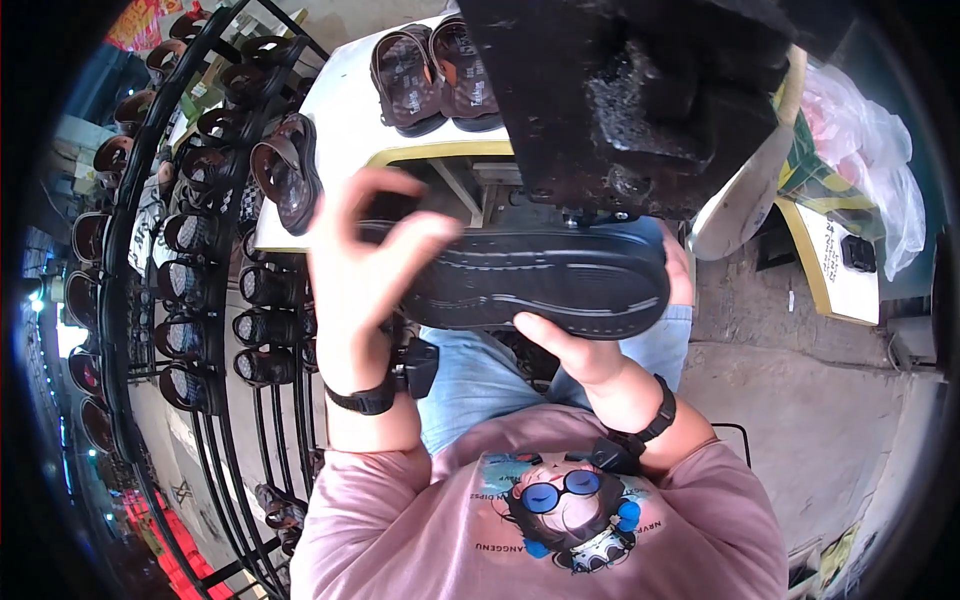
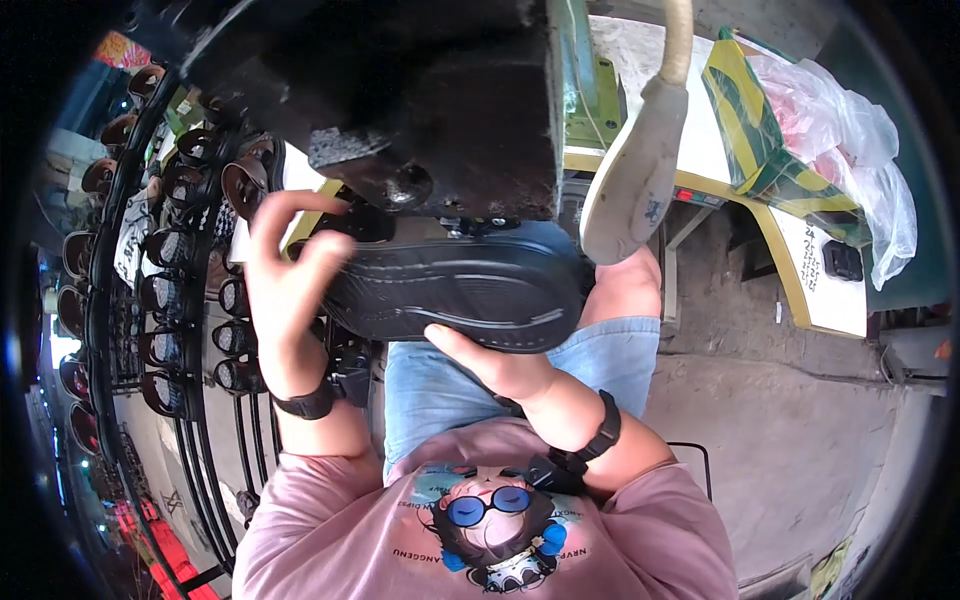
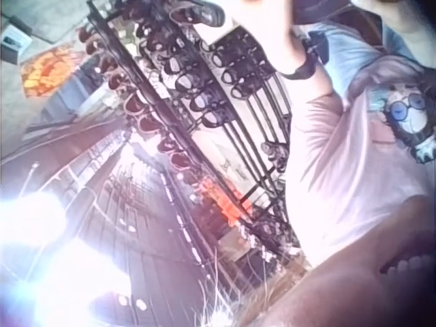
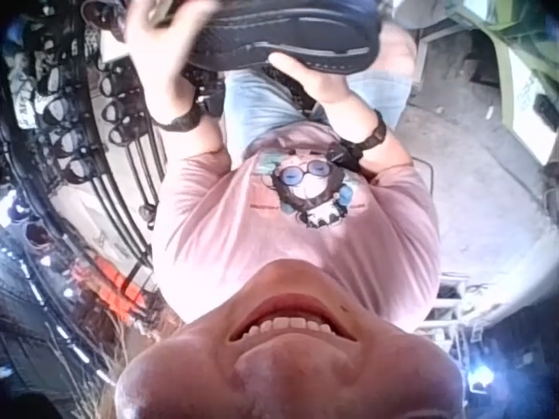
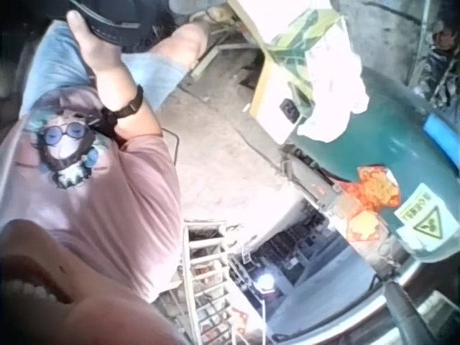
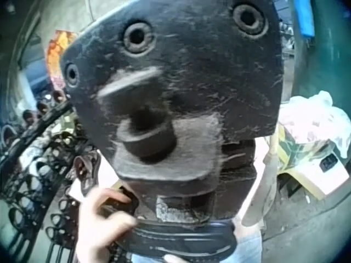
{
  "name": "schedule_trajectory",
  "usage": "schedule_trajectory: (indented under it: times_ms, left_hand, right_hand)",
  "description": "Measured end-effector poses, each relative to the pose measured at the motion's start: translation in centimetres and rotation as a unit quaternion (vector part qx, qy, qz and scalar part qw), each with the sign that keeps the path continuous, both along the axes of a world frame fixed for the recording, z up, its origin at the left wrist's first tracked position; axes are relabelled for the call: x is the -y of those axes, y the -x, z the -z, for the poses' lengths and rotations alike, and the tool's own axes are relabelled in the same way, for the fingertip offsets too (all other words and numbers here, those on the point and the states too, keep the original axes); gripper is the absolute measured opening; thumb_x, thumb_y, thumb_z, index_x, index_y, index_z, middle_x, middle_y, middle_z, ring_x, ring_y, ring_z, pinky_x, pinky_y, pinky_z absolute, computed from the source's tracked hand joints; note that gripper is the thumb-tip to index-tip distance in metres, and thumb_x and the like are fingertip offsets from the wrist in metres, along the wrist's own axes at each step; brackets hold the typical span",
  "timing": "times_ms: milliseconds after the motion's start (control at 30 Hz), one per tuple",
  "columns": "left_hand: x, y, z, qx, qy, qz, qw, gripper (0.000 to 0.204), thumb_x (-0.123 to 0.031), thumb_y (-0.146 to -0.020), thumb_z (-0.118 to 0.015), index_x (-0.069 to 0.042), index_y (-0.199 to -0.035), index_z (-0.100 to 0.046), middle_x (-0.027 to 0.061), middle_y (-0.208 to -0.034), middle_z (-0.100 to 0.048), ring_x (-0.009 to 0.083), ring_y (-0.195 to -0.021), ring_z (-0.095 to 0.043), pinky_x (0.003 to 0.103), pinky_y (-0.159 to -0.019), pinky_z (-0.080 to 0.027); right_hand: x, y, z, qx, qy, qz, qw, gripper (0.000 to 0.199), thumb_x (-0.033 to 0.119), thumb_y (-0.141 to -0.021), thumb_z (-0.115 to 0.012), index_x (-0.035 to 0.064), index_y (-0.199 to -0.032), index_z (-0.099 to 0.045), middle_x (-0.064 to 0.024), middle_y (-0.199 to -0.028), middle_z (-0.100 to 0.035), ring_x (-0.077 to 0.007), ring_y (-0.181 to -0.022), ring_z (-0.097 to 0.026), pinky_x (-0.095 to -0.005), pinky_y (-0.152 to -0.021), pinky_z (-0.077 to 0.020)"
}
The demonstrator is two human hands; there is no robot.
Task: Attaching rubber soles to sandal uppers using a specialized machine and organizing them on a rack.
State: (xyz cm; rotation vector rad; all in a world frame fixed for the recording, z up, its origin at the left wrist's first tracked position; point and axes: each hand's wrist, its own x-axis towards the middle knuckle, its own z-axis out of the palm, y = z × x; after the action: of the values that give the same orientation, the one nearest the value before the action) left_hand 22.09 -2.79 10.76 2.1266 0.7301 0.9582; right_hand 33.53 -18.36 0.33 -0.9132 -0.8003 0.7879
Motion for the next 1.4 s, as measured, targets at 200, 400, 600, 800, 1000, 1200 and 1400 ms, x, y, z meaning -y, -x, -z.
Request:
schedule_trajectory:
  times_ms: [200,400,600,800,1000,1200,1400]
  left_hand:
    - [4.0,-2.9,-0.4,-0.095,0.187,0.190,0.959,0.037,-0.017,-0.068,-0.087,0.002,-0.091,-0.065,0.0049,-0.081,-0.067,0.0096,-0.076,-0.061,0.024,-0.070,-0.049]
    - [7.6,-2.2,5.3,0.219,0.418,0.156,0.868,0.031,-0.001,-0.083,-0.074,0.002,-0.108,-0.057,0.0065,-0.100,-0.067,0.0106,-0.094,-0.063,0.025,-0.086,-0.050]
    - [12.1,-3.7,9.7,0.379,0.459,0.104,0.797,0.030,-0.008,-0.094,-0.063,-0.001,-0.120,-0.049,0.0045,-0.107,-0.062,0.0076,-0.095,-0.058,0.022,-0.081,-0.048]
    - [9.5,-2.1,5.4,0.225,0.379,0.015,0.898,0.039,-0.024,-0.092,-0.067,0.000,-0.119,-0.052,0.0032,-0.111,-0.058,0.0102,-0.102,-0.054,0.027,-0.090,-0.046]
    - [3.2,3.8,2.3,0.247,-0.167,-0.049,0.953,0.045,-0.027,-0.074,-0.081,-0.003,-0.106,-0.060,0.0152,-0.088,-0.066,0.0350,-0.079,-0.066,0.039,-0.070,-0.052]
    - [-9.1,4.4,5.9,0.085,-0.344,-0.104,0.929,0.051,-0.002,-0.064,-0.073,-0.004,-0.112,-0.056,0.0151,-0.120,-0.059,0.0337,-0.120,-0.053,0.045,-0.103,-0.041]
    - [-13.3,7.0,9.7,-0.271,-0.206,-0.109,0.934,0.040,-0.016,-0.073,-0.071,-0.011,-0.112,-0.065,0.0087,-0.109,-0.064,0.0282,-0.107,-0.059,0.041,-0.095,-0.045]
  right_hand:
    - [-0.5,-1.8,-0.4,0.046,-0.012,-0.068,0.997,0.044,0.001,-0.077,-0.076,-0.0003,-0.118,-0.060,-0.0095,-0.115,-0.062,-0.0192,-0.106,-0.060,-0.0331,-0.093,-0.0494]
    - [2.1,-2.1,0.7,0.265,0.029,0.232,0.935,0.071,0.024,-0.071,-0.087,-0.0016,-0.126,-0.051,-0.0088,-0.104,-0.057,-0.0219,-0.093,-0.058,-0.0350,-0.083,-0.0483]
    - [4.7,-7.4,-3.7,0.419,0.120,0.173,0.883,0.059,0.030,-0.065,-0.088,-0.0033,-0.108,-0.066,-0.0092,-0.091,-0.061,-0.0194,-0.084,-0.059,-0.0301,-0.079,-0.0477]
    - [3.6,-8.3,-8.1,0.492,0.159,0.039,0.855,0.034,0.013,-0.075,-0.079,-0.0060,-0.100,-0.066,-0.0146,-0.087,-0.064,-0.0247,-0.080,-0.060,-0.0341,-0.077,-0.0479]
    - [-0.3,-2.0,-1.9,0.460,0.120,0.097,0.874,0.020,0.006,-0.084,-0.071,-0.0057,-0.096,-0.060,-0.0094,-0.088,-0.059,-0.0168,-0.069,-0.057,-0.0277,-0.064,-0.0466]
    - [-5.8,2.7,-2.2,0.254,0.107,-0.167,0.947,0.014,0.004,-0.087,-0.070,0.0016,-0.079,-0.059,0.0051,-0.067,-0.055,0.0003,-0.057,-0.046,-0.0160,-0.053,-0.0357]
    - [-6.9,6.1,-3.6,0.295,0.078,-0.195,0.932,0.014,0.003,-0.086,-0.071,0.0008,-0.076,-0.060,0.0038,-0.065,-0.055,-0.0006,-0.056,-0.048,-0.0174,-0.051,-0.0357]
